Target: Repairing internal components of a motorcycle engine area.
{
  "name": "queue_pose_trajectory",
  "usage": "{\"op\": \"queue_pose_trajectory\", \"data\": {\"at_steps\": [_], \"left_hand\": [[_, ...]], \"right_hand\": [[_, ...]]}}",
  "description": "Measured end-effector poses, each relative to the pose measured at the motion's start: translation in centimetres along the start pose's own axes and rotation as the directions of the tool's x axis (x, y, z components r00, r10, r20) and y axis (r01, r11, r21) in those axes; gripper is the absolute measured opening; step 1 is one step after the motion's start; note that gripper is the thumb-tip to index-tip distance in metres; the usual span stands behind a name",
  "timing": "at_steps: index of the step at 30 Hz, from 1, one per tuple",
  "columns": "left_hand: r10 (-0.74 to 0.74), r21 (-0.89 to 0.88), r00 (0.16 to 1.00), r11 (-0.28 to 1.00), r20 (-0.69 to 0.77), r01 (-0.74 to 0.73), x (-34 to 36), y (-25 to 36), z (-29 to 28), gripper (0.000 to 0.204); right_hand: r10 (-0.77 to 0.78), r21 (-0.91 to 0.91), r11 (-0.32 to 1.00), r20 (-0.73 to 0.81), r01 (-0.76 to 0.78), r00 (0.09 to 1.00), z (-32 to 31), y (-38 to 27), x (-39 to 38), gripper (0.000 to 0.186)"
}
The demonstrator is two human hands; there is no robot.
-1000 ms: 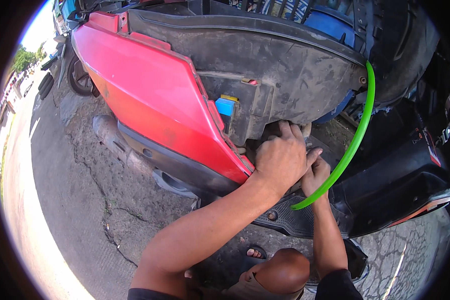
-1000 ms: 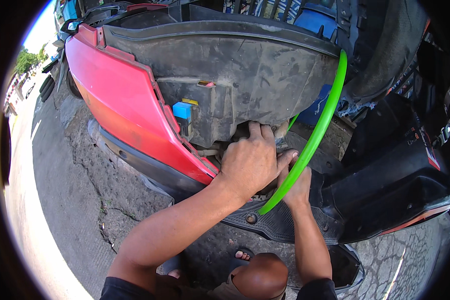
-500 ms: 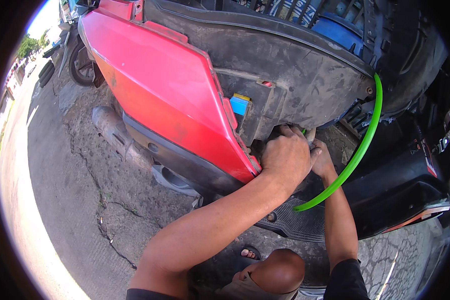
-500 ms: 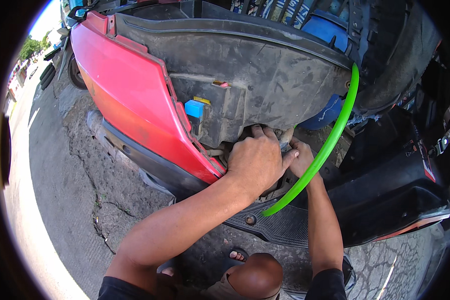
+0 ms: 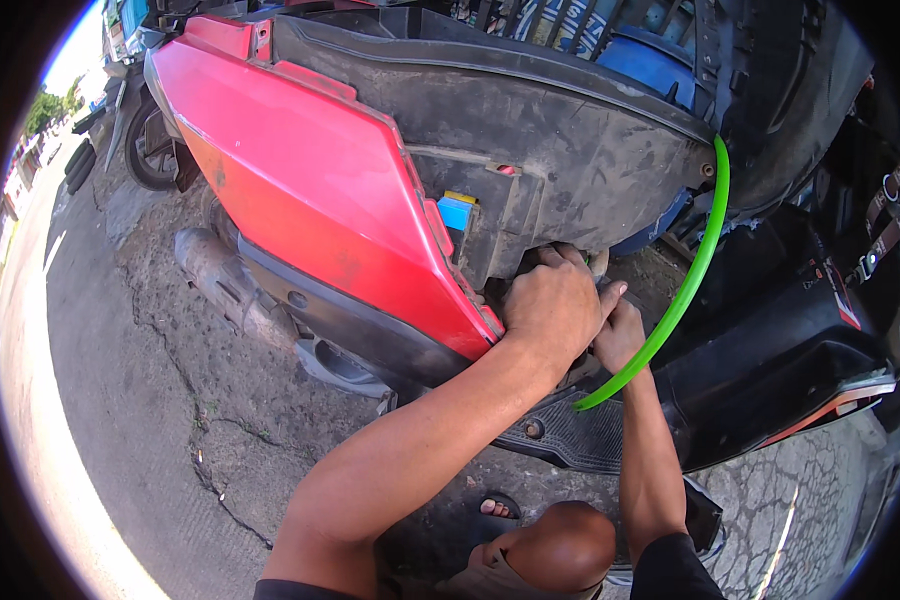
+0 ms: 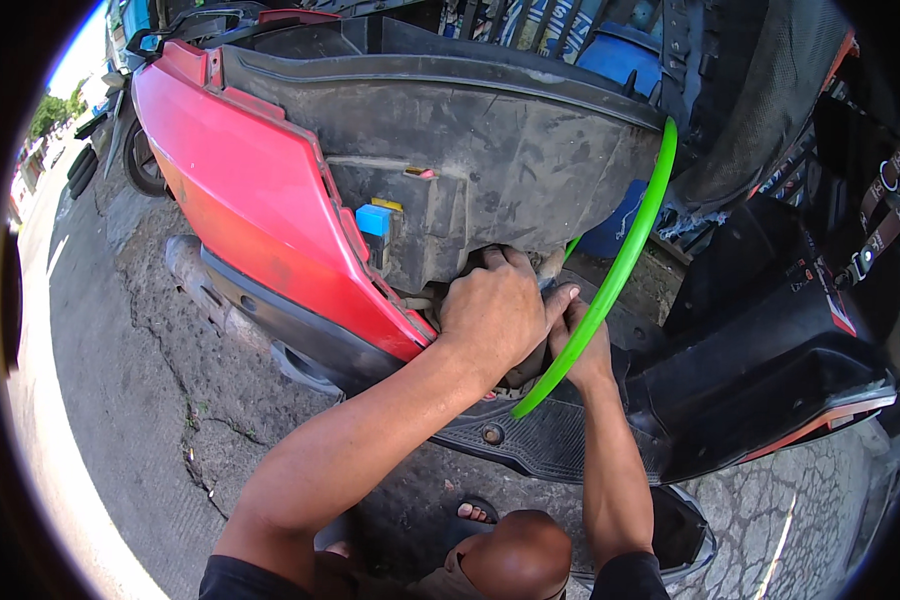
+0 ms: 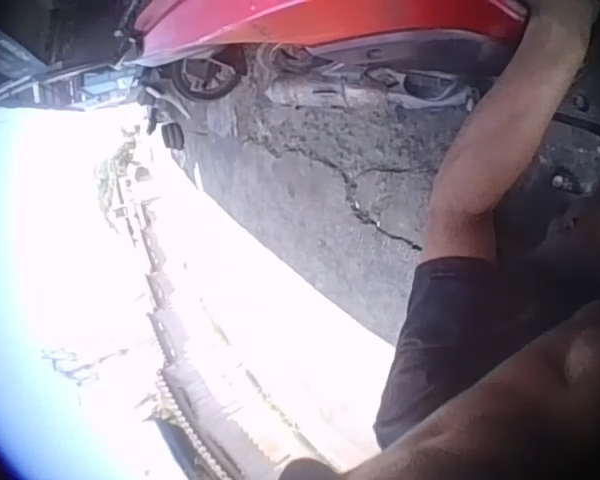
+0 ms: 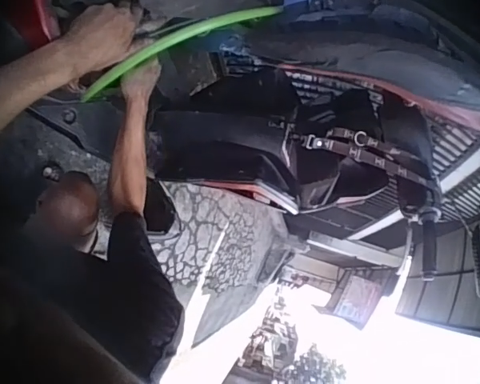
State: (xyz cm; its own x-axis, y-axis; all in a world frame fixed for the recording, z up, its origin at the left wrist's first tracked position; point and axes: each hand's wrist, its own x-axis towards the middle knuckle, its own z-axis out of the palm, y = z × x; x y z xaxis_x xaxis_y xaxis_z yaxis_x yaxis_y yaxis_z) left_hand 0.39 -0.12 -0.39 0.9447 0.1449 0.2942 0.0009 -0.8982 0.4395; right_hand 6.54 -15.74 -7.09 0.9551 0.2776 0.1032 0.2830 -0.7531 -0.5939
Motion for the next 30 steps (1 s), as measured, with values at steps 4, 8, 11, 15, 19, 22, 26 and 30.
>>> {"op": "queue_pose_trajectory", "data": {"at_steps": [4,8,11,15,19,22,26,30], "left_hand": [[-0.015,0.031,1.000,0.999,-0.003,0.015,0.2,0.0,0.3,0.076],[-0.017,0.001,1.000,1.000,0.015,0.017,0.5,0.0,0.3,0.078],[-0.024,-0.028,0.999,0.999,0.031,0.025,0.5,-0.1,0.1,0.079],[0.021,-0.007,0.998,1.000,-0.062,-0.022,0.4,-0.3,0.6,0.081],[0.039,-0.012,0.998,0.999,-0.043,-0.040,0.1,0.0,0.4,0.084],[0.034,0.025,0.997,0.999,-0.066,-0.033,-0.1,-0.4,1.2,0.083],[0.046,0.039,0.997,0.998,-0.062,-0.043,-0.4,-0.8,0.7,0.078],[0.068,0.061,0.997,0.996,-0.044,-0.066,-0.3,-0.1,0.4,0.070]], "right_hand": [[0.005,-0.013,1.000,-0.101,-0.007,0.995,0.6,-1.2,-1.3,0.036],[0.046,0.054,0.998,-0.097,-0.041,0.994,0.5,-2.0,-1.9,0.036],[0.085,0.106,0.992,-0.111,-0.073,0.990,0.7,-2.4,-2.1,0.034],[0.053,0.063,0.997,-0.181,-0.043,0.982,1.6,-1.2,-1.9,0.029],[0.090,0.035,0.996,-0.207,-0.085,0.974,2.1,0.3,-1.7,0.032],[0.172,0.078,0.984,-0.197,-0.159,0.965,2.2,-0.9,-2.3,0.038],[0.169,0.031,0.986,-0.167,-0.166,0.971,1.4,-3.6,-3.4,0.038],[0.113,0.037,0.993,-0.150,-0.109,0.982,0.4,-3.0,-3.2,0.037]]}}
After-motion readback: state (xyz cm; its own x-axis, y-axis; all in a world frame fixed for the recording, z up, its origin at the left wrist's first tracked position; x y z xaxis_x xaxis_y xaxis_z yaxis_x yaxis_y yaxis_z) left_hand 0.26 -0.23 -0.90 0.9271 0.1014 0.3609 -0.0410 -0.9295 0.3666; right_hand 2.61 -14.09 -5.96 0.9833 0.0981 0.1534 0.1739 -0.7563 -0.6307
